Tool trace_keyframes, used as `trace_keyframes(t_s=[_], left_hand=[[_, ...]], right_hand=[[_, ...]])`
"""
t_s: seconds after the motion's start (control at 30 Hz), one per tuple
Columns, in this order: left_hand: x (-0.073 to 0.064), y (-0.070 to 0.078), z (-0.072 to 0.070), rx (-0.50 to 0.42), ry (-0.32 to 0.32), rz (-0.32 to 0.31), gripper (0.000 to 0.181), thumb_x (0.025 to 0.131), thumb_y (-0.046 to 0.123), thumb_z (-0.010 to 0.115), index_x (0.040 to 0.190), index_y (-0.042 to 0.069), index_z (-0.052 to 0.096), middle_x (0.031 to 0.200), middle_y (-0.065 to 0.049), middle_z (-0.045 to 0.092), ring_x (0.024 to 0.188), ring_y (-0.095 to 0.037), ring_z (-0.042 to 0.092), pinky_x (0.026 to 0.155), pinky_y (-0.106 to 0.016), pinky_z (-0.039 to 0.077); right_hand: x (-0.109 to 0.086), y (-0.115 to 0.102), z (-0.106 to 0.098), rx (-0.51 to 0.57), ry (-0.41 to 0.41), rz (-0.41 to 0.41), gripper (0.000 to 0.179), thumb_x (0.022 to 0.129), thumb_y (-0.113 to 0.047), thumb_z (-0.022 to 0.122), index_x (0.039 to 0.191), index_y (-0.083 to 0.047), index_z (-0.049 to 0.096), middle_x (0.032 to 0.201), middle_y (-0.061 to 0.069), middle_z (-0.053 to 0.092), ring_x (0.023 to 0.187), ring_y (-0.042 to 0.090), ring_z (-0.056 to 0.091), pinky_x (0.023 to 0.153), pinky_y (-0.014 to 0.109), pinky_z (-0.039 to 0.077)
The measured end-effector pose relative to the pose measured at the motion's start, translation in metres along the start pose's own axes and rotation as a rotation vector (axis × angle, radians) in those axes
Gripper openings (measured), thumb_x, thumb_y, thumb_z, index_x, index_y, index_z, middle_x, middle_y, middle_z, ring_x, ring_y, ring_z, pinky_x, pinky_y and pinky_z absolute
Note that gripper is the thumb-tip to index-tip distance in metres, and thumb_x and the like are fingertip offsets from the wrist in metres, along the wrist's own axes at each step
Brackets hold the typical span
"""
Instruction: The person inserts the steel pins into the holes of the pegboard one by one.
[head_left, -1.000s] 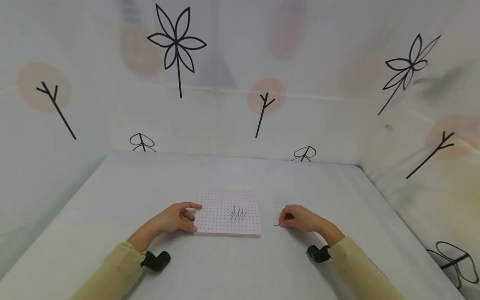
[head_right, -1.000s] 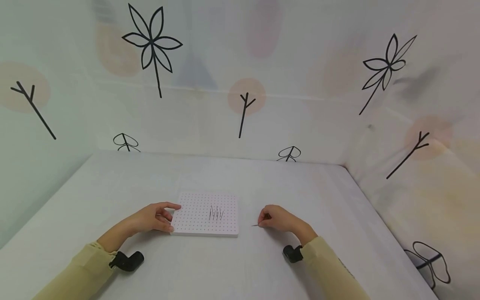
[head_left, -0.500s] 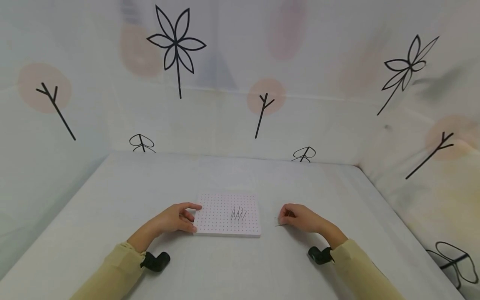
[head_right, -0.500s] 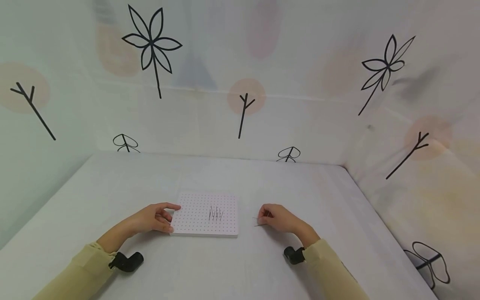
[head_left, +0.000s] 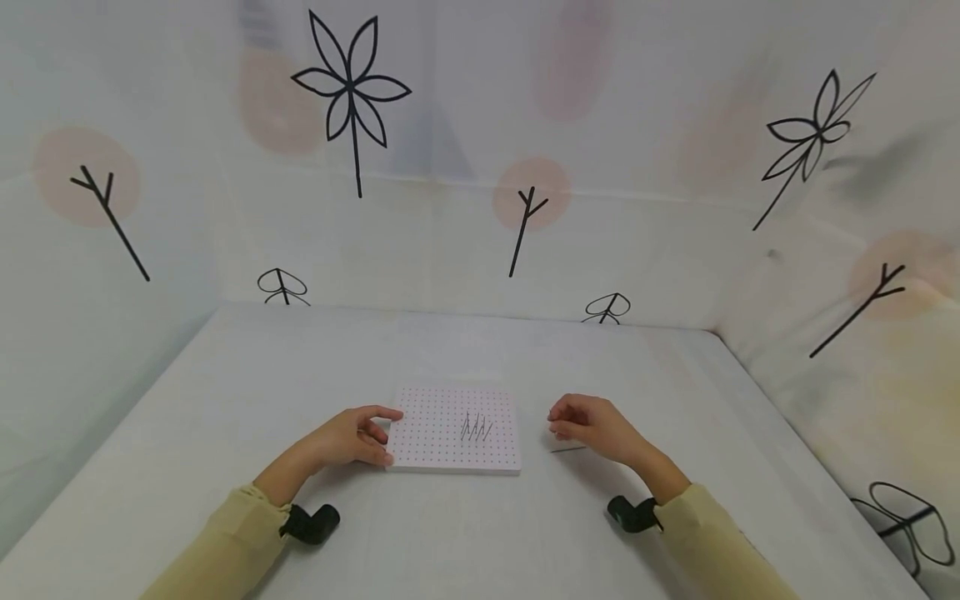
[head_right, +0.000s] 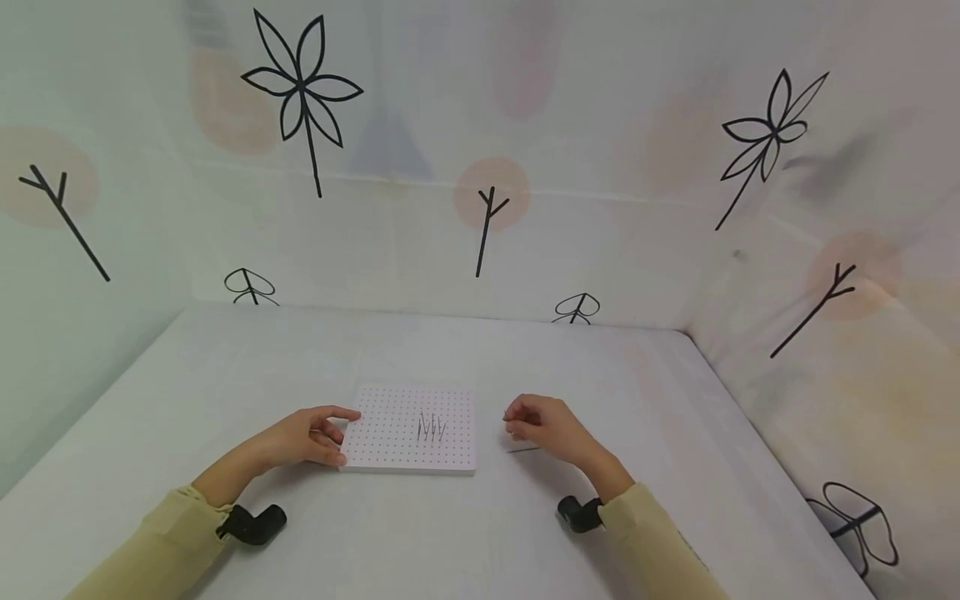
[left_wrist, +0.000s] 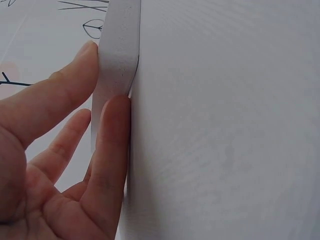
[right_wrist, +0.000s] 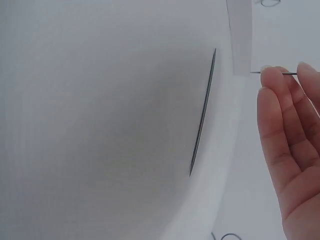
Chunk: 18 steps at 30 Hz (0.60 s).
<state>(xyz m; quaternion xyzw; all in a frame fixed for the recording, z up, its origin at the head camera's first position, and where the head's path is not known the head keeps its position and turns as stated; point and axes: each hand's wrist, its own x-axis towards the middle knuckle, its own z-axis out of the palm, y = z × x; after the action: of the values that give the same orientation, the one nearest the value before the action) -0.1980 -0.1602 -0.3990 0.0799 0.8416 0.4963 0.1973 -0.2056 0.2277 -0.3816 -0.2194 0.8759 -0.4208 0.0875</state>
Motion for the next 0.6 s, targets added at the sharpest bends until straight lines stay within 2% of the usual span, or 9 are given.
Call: trace_keyframes(t_s=[0.23, 0.37, 0.6], left_hand=[[-0.001, 0.002, -0.001, -0.004, -0.018, 0.017, 0.066, 0.069, 0.006, 0.082, 0.128, 0.006, 0.054, 0.093, -0.009, 0.055, 0.077, -0.017, 0.059, 0.070, -0.030, 0.047], [-0.001, 0.001, -0.001, -0.005, -0.027, 0.022, 0.066, 0.069, 0.007, 0.082, 0.128, 0.006, 0.053, 0.093, -0.009, 0.055, 0.077, -0.017, 0.059, 0.070, -0.029, 0.047], [-0.001, 0.001, 0.000, -0.005, -0.012, 0.012, 0.066, 0.068, 0.006, 0.082, 0.128, 0.007, 0.054, 0.092, -0.009, 0.055, 0.077, -0.017, 0.059, 0.070, -0.030, 0.046]], right_hand=[[-0.003, -0.028, 0.007, 0.073, 0.032, -0.026, 0.006, 0.086, 0.004, 0.062, 0.091, 0.005, 0.058, 0.086, 0.020, 0.063, 0.078, 0.039, 0.063, 0.070, 0.045, 0.050], [-0.005, -0.043, 0.010, 0.086, 0.035, -0.029, 0.007, 0.085, 0.005, 0.063, 0.089, 0.005, 0.058, 0.086, 0.021, 0.063, 0.079, 0.039, 0.063, 0.070, 0.044, 0.051], [-0.002, -0.050, 0.017, 0.098, 0.037, -0.038, 0.007, 0.085, 0.003, 0.064, 0.088, 0.004, 0.058, 0.085, 0.018, 0.063, 0.079, 0.039, 0.062, 0.070, 0.047, 0.050]])
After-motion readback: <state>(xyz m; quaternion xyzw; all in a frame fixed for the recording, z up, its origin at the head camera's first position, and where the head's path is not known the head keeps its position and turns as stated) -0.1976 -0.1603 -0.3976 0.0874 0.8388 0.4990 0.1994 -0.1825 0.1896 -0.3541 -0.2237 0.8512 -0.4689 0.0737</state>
